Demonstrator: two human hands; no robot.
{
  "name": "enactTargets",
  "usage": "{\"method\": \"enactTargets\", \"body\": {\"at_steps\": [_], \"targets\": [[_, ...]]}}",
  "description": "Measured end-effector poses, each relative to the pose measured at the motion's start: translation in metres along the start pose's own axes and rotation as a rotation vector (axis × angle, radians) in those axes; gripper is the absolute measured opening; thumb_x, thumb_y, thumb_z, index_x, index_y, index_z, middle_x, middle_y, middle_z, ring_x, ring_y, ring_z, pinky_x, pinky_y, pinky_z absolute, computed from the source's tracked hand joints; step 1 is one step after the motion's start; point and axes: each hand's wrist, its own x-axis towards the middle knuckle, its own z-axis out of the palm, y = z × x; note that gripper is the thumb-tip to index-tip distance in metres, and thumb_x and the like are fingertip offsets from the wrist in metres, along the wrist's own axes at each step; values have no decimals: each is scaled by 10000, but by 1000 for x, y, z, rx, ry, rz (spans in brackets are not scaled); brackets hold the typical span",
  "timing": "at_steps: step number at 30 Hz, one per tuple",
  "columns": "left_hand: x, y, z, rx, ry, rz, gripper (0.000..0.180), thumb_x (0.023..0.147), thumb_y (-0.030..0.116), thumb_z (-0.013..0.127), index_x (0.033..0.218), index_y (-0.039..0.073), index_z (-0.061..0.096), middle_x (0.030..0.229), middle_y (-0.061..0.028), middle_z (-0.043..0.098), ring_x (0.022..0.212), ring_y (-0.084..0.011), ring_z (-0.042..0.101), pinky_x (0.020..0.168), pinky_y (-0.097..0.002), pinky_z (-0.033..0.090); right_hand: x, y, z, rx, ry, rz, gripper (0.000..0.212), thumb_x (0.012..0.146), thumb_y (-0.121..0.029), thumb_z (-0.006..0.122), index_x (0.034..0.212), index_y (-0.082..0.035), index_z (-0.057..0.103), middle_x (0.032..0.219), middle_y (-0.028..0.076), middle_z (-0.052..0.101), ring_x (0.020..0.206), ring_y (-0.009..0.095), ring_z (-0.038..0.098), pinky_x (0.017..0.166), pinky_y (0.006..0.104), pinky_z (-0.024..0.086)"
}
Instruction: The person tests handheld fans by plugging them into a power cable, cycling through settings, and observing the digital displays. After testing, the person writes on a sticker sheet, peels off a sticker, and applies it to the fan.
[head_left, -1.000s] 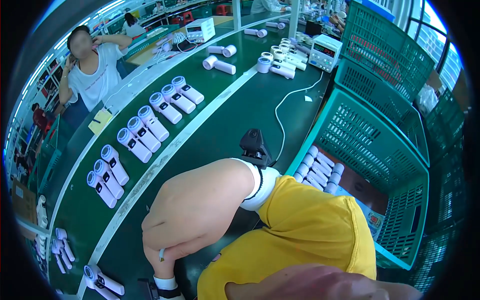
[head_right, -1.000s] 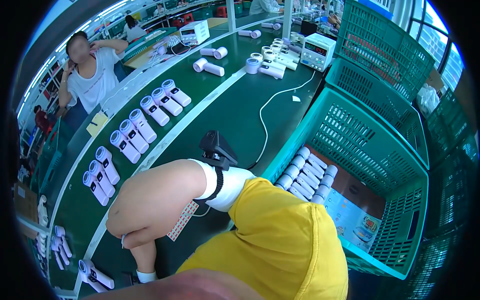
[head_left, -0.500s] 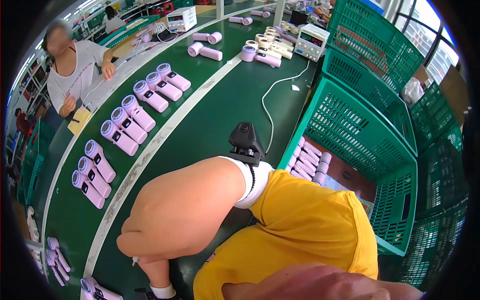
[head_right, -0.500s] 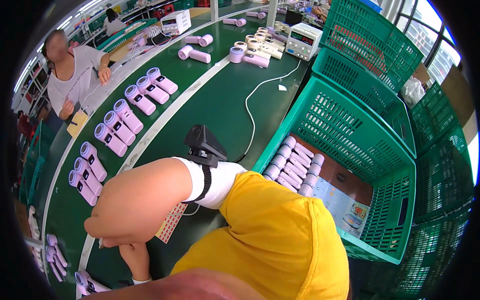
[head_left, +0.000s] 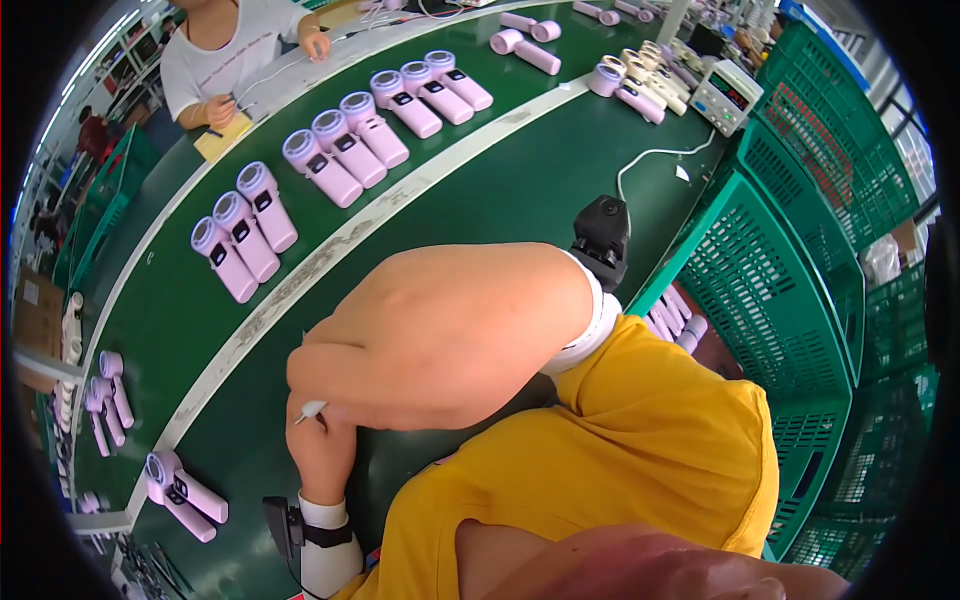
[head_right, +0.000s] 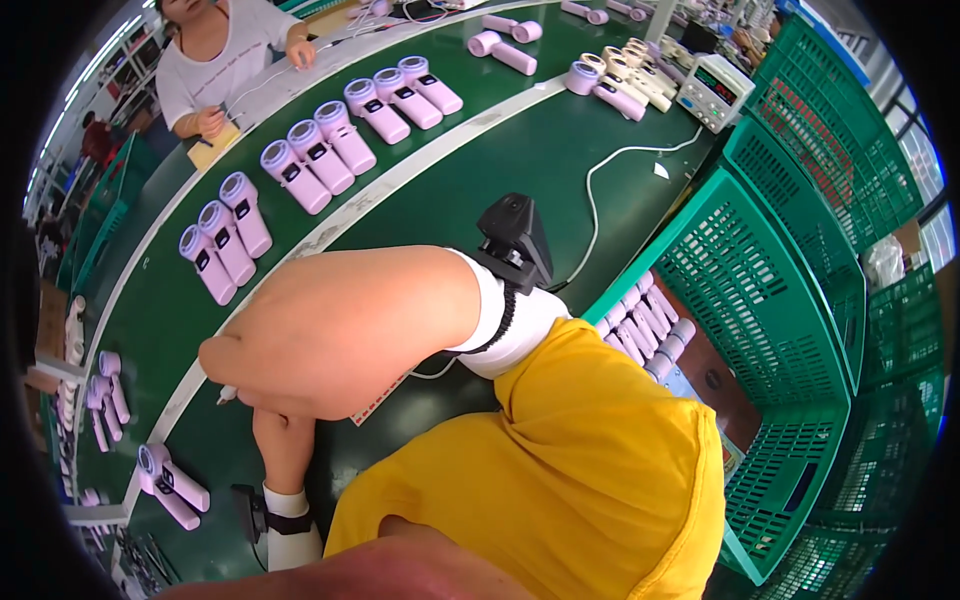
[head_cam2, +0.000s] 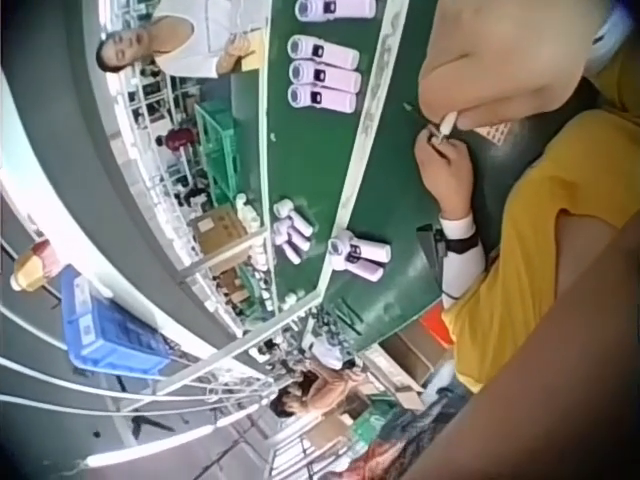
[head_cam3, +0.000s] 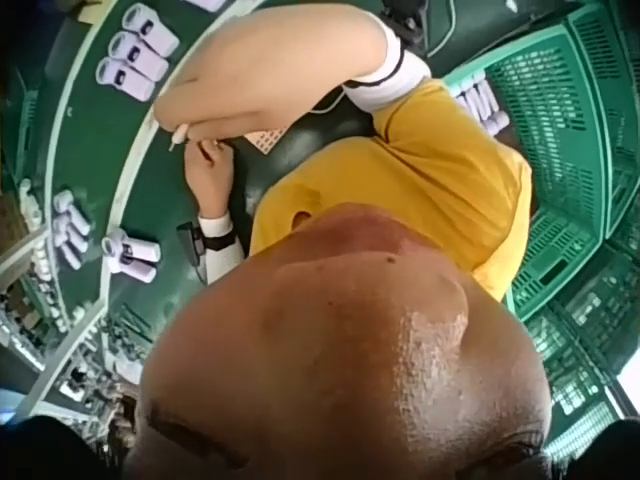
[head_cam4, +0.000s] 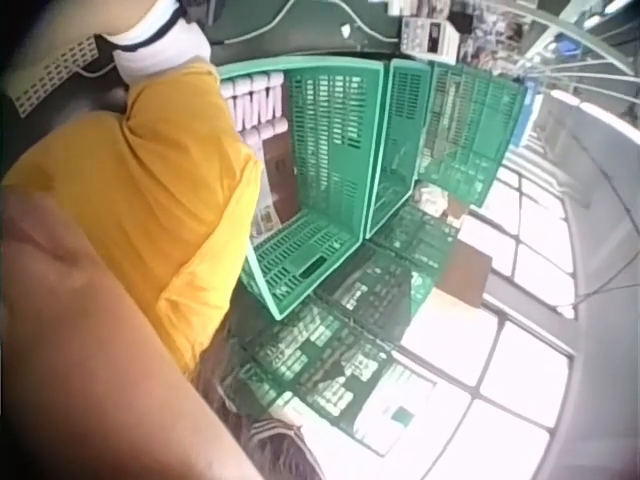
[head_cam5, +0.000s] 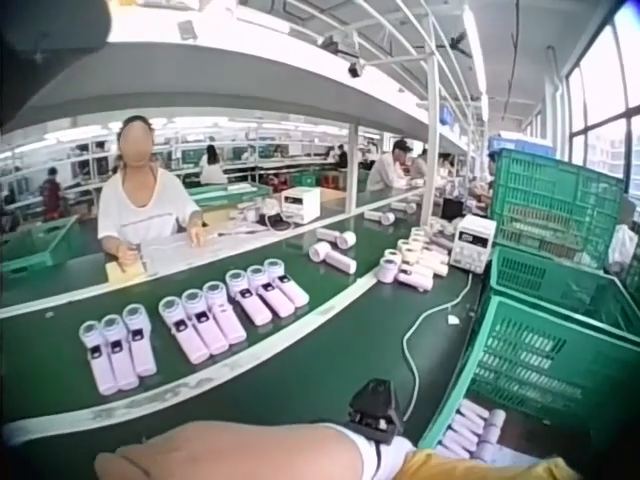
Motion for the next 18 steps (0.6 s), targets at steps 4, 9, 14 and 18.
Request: {"method": "enactTargets", "body": {"at_steps": [4,9,14,18], "targets": [[-2,-1,-2,24,27,-19,217,826,80,585,1037,29,594,989,-173,623,895,-374,596,763,-401,483,3,-2,2,-38,-41,-5,208,792,-158,627,813,-4,489,637,119,561,615,337,583,535,397,444],[-4,-6,-2,44,70,-12,250,826,78,594,1069,23,576,951,-180,621,817,-353,613,715,-389,495,4,-6,3,-83,-60,-37,159,879,-142,586,953,-12,529,672,97,535,577,298,541,485,371,427],[-8,-21,-2,67,51,-15,244,835,69,575,1069,2,569,935,-185,615,767,-338,616,683,-382,497,6,-11,7,-108,-79,-50,156,873,-137,598,954,-21,531,678,90,537,580,296,539,487,371,426],[-12,-29,-5,114,19,-21,237,842,68,561,1063,-16,562,936,-188,615,769,-346,613,684,-391,496,9,-13,11,-118,-101,-60,149,872,-138,599,945,-25,534,692,90,543,586,296,541,490,372,427]]}}
